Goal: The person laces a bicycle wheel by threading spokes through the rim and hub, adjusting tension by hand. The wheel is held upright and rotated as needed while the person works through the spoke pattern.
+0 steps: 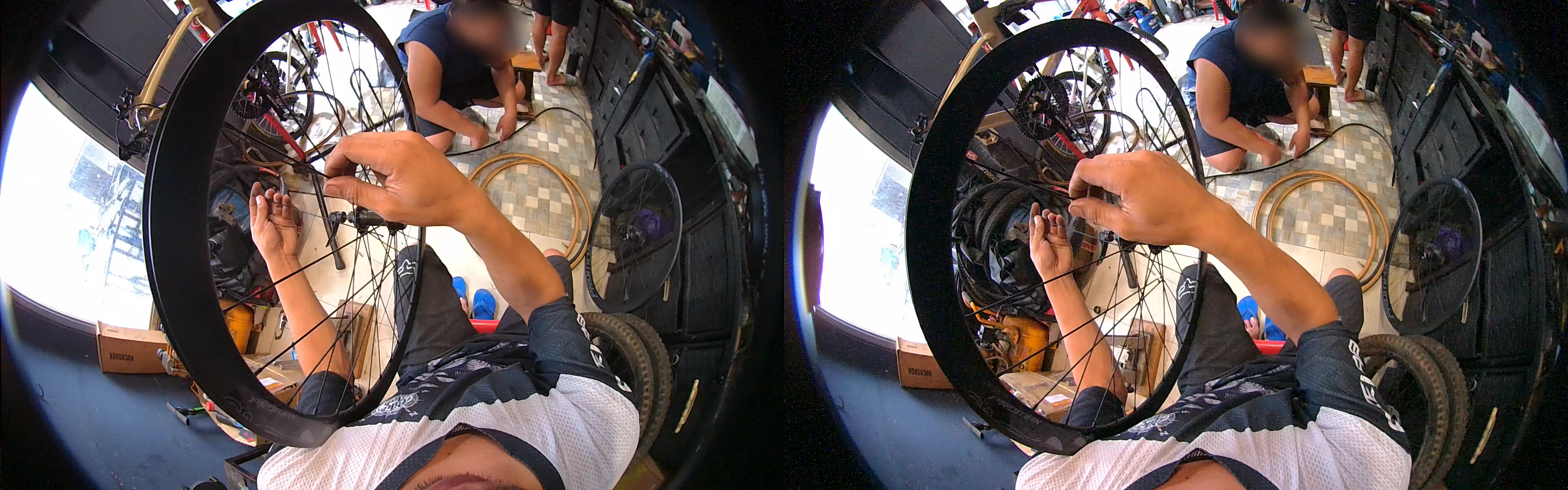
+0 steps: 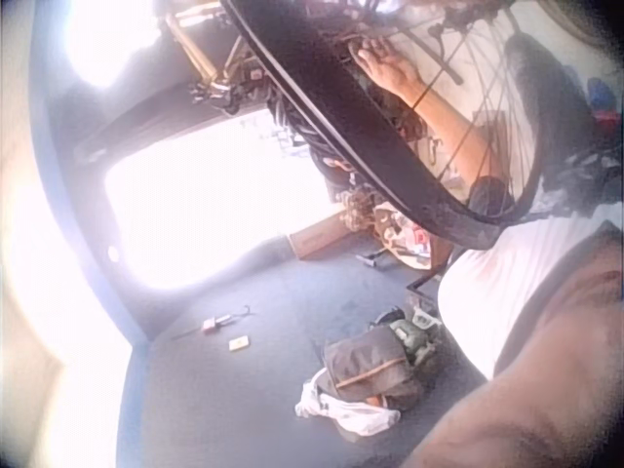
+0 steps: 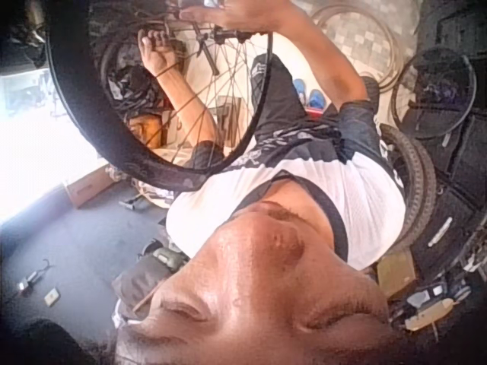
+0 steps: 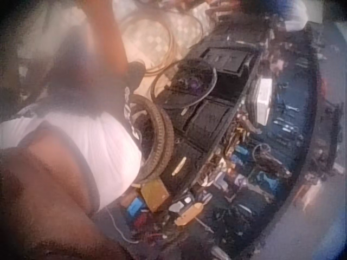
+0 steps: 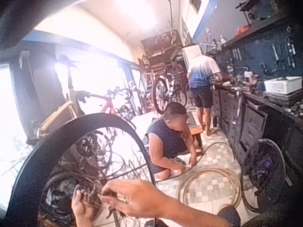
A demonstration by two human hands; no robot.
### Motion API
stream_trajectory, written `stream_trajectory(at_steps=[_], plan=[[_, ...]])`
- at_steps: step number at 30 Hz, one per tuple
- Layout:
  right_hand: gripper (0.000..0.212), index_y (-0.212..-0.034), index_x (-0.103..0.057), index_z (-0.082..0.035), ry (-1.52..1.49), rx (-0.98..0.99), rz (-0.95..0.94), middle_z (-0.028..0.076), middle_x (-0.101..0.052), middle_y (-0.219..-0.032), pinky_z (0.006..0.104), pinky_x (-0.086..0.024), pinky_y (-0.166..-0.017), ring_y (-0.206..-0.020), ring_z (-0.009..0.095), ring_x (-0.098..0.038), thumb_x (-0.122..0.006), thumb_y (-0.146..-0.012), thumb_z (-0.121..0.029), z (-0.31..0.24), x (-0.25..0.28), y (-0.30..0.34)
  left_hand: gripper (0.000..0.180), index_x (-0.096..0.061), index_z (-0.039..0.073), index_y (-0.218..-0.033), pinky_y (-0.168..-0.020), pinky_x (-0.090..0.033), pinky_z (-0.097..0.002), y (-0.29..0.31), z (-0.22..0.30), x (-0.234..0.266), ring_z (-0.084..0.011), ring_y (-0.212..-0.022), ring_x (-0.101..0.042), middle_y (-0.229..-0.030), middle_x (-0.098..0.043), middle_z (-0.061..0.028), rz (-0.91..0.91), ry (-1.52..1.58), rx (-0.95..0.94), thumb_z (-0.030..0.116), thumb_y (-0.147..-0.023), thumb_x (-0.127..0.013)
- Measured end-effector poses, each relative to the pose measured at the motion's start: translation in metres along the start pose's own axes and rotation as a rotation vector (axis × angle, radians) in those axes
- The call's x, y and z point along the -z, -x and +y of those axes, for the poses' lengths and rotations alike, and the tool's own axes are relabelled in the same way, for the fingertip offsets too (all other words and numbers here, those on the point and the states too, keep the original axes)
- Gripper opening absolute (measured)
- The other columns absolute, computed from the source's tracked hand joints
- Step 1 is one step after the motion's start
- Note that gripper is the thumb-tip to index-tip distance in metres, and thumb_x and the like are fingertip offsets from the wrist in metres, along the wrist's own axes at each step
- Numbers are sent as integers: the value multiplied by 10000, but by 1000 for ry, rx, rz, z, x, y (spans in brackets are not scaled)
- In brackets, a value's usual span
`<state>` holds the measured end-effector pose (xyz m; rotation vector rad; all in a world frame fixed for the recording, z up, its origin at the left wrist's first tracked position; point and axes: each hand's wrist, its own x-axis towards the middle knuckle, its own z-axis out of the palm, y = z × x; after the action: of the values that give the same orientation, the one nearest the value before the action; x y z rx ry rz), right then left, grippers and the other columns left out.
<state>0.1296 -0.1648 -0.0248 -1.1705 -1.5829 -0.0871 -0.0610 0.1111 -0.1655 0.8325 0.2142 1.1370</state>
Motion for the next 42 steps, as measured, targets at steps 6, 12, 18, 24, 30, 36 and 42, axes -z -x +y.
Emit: stream_trajectory(at_steps=[6,12,18,24,30,36,42], plan=[[220,-1054,-739,-27,14,13,10,124,-761,-958,370,-570,-752,-862,279,-749,-807,-938,-202,-1,-7,-1,298,-579,43,-1390,-955,-619,-412,13,-7,-21,-209,-971,-708,-1075,-698,-87,-8,-42,91,139,-1108,-568],[219,-1059,-741,-24,1,-4,18,129,-759,-951,367,-574,-767,-863,285,-749,-809,-936,-192,-3,-6,0,164,-651,6,-1196,-1008,-589,-433,26,-16,-28,-251,-1030,-724,-1093,-731,-128,-54,-126,172,113,-1077,-612],[238,-1074,-744,-23,25,9,8,121,-756,-956,370,-568,-777,-856,280,-739,-814,-927,-196,-3,-1,2,119,-679,24,-1049,-1057,-541,-440,54,-30,-42,-229,-1069,-707,-1171,-748,-160,-312,-181,297,113,-995,-736],[160,-1032,-743,-92,328,-73,184,66,-711,-892,375,-552,-667,-788,269,-724,-793,-939,-211,-21,-1,42,194,-673,16,-975,-996,-575,-509,63,-39,-38,-306,-1117,-707,-1275,-709,-233,-548,-103,377,147,-943,-813],[187,-1053,-685,-123,476,-201,-231,45,-693,-868,420,-566,-575,-710,292,-730,-742,-966,-279,-19,-5,103,197,-688,4,-981,-989,-576,-526,62,-41,-38,-301,-1088,-718,-1269,-716,-229,-514,-101,344,132,-925,-827],[282,-1193,-709,-118,549,-235,-280,58,-723,-922,416,-572,-586,-738,282,-742,-762,-943,-237,-12,-9,111,227,-696,0,-971,-960,-603,-504,60,-40,-31,-295,-1073,-733,-1263,-722,-221,-506,-123,317,160,-914,-846],[279,-1214,-704,-100,644,-204,-395,80,-717,-919,416,-578,-605,-758,292,-743,-689,-949,-184,-7,-4,122,294,-693,-2,-1108,-911,-643,-438,63,-33,-34,-280,-1065,-743,-1261,-722,-203,-524,-86,357,227,-964,-806]])
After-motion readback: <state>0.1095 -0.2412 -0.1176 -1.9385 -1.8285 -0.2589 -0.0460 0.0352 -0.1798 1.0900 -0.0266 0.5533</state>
